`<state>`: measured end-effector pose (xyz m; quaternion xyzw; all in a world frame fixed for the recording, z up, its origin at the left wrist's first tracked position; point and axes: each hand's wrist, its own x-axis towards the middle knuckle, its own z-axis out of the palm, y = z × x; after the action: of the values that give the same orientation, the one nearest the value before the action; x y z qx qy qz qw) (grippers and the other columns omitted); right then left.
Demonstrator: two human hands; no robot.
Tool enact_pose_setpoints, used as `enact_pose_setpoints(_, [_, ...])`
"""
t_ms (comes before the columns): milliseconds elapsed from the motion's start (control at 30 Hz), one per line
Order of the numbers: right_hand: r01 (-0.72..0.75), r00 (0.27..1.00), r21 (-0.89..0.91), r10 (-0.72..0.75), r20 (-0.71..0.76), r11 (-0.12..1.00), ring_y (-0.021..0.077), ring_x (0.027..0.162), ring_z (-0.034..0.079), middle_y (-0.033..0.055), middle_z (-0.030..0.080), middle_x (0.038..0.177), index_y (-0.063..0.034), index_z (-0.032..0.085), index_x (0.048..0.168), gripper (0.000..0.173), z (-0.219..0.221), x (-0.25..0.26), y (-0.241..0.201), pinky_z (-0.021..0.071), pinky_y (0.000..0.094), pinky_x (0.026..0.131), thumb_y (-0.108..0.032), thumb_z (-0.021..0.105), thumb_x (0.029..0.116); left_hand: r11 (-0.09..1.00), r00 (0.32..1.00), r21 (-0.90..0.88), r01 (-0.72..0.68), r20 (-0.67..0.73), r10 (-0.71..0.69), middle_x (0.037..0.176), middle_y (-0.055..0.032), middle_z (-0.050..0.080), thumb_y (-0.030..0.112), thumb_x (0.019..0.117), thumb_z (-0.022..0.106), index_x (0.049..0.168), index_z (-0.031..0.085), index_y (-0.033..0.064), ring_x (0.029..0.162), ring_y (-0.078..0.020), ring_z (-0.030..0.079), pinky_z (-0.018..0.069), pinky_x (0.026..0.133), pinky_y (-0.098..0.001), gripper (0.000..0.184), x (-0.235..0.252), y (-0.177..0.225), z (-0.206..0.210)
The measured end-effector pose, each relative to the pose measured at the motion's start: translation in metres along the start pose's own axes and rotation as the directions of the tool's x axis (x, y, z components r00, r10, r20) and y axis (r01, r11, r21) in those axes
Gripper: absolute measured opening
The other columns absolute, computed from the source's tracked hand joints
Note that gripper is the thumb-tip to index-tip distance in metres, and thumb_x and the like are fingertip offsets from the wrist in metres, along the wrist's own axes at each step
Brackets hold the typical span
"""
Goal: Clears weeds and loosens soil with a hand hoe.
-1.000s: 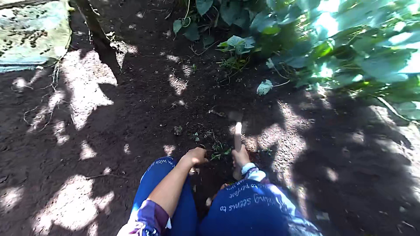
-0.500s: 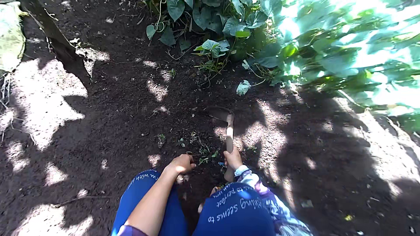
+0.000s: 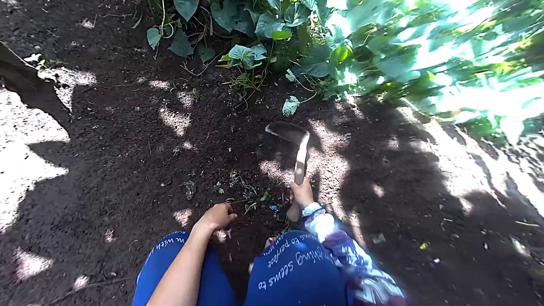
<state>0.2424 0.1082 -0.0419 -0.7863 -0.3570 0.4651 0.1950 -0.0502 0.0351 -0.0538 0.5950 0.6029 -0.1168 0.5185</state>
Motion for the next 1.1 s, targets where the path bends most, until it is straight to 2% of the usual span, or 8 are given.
enact_pose_setpoints(133, [-0.050,0.997,-0.147,0.059,0.054,0.988,0.0215,0.055,0.064,0.0151,0.062,0.083,-0.0039,0.023,0.154,0.065,0.013,-0.012,0.031,0.0581,0.0393,0.055,-0.015,0.058,0.1002,1.000,1.000,-0.002,-0.003,0.027,0.003,0.121,-0.0229,0.068,0.040,0.1054,0.055,0.124,0.068,0.0046,0.117,-0.0391,0.064,0.0471,0.102,-0.0624,0.042,0.000,0.003,0.000])
enact_pose_setpoints(233, [-0.025,0.989,-0.204,0.055,0.140,0.979,0.0212,0.053,0.062,0.0138,0.061,0.080,-0.0048,0.031,0.147,0.056,0.008,-0.025,0.043,0.0571,0.0389,0.053,-0.018,0.060,0.1009,1.000,1.000,-0.013,-0.002,0.010,0.002,0.121,-0.0227,0.069,0.040,0.1049,0.055,0.123,0.068,0.0048,0.117,-0.0387,0.065,0.0474,0.102,-0.0621,0.042,0.001,0.002,0.000])
enact_pose_setpoints(400, [0.120,0.991,-0.120,-0.113,0.066,0.985,0.0219,0.060,0.065,0.0163,0.063,0.086,0.0026,0.036,0.142,0.048,0.028,0.015,-0.050,0.0586,0.0388,0.060,-0.018,0.056,0.1035,1.000,1.000,-0.026,-0.014,0.018,0.015,0.117,-0.0229,0.069,0.039,0.1046,0.056,0.121,0.069,0.0035,0.114,-0.0392,0.065,0.0476,0.099,-0.0627,0.041,-0.006,0.001,0.002])
enact_pose_setpoints(500, [0.085,0.994,-0.177,-0.070,0.088,0.981,0.0306,0.088,0.069,0.0242,0.063,0.117,0.0019,0.036,0.151,0.051,0.060,0.035,-0.077,0.0592,0.0465,0.080,-0.019,0.051,0.1063,0.999,1.000,-0.038,-0.014,0.007,0.014,0.121,-0.0236,0.069,0.039,0.1038,0.057,0.122,0.069,0.0036,0.118,-0.0405,0.064,0.0463,0.102,-0.0642,0.041,-0.009,-0.002,0.005])
enact_pose_setpoints(600, [0.043,0.995,-0.195,-0.025,0.095,0.980,0.0216,0.068,0.068,0.0166,0.069,0.093,0.0017,0.058,0.134,0.039,0.070,0.038,-0.046,0.0598,0.0380,0.066,-0.025,0.052,0.1067,0.999,1.000,-0.044,-0.006,0.001,0.006,0.122,-0.0237,0.068,0.039,0.1045,0.056,0.122,0.068,0.0028,0.119,-0.0400,0.063,0.0454,0.104,-0.0632,0.042,-0.017,-0.006,0.001])
enact_pose_setpoints(767, [0.104,0.993,-0.165,-0.093,0.076,0.981,0.0238,0.077,0.068,0.0182,0.064,0.105,0.0028,0.041,0.145,0.049,0.036,0.059,-0.093,0.0592,0.0392,0.073,-0.019,0.056,0.1046,0.999,1.000,-0.035,0.007,-0.004,-0.007,0.126,-0.0233,0.066,0.040,0.1042,0.056,0.123,0.068,0.0031,0.122,-0.0397,0.062,0.0452,0.104,-0.0627,0.043,-0.029,-0.006,0.000])
enact_pose_setpoints(900, [0.004,0.998,0.179,0.008,-0.065,0.984,0.0237,0.065,0.065,0.0149,0.063,0.092,-0.0157,0.027,0.154,0.060,0.062,0.083,-0.128,0.0578,0.0410,0.060,-0.031,0.057,0.1043,1.000,1.000,-0.028,0.002,-0.003,-0.002,0.127,-0.0207,0.066,0.042,0.1038,0.056,0.122,0.069,0.0053,0.123,-0.0372,0.062,0.0458,0.105,-0.0608,0.043,-0.029,0.001,-0.001])
enact_pose_setpoints(1100, [0.107,0.990,-0.311,-0.074,0.116,0.944,0.0240,0.077,0.067,0.0183,0.063,0.105,0.0011,0.040,0.143,0.049,0.042,0.072,-0.081,0.0587,0.0405,0.070,-0.017,0.057,0.1015,0.999,0.999,-0.048,-0.025,-0.035,0.023,0.129,-0.0210,0.065,0.040,0.1042,0.056,0.123,0.069,0.0044,0.124,-0.0374,0.061,0.0447,0.106,-0.0607,0.042,-0.033,0.003,0.000])
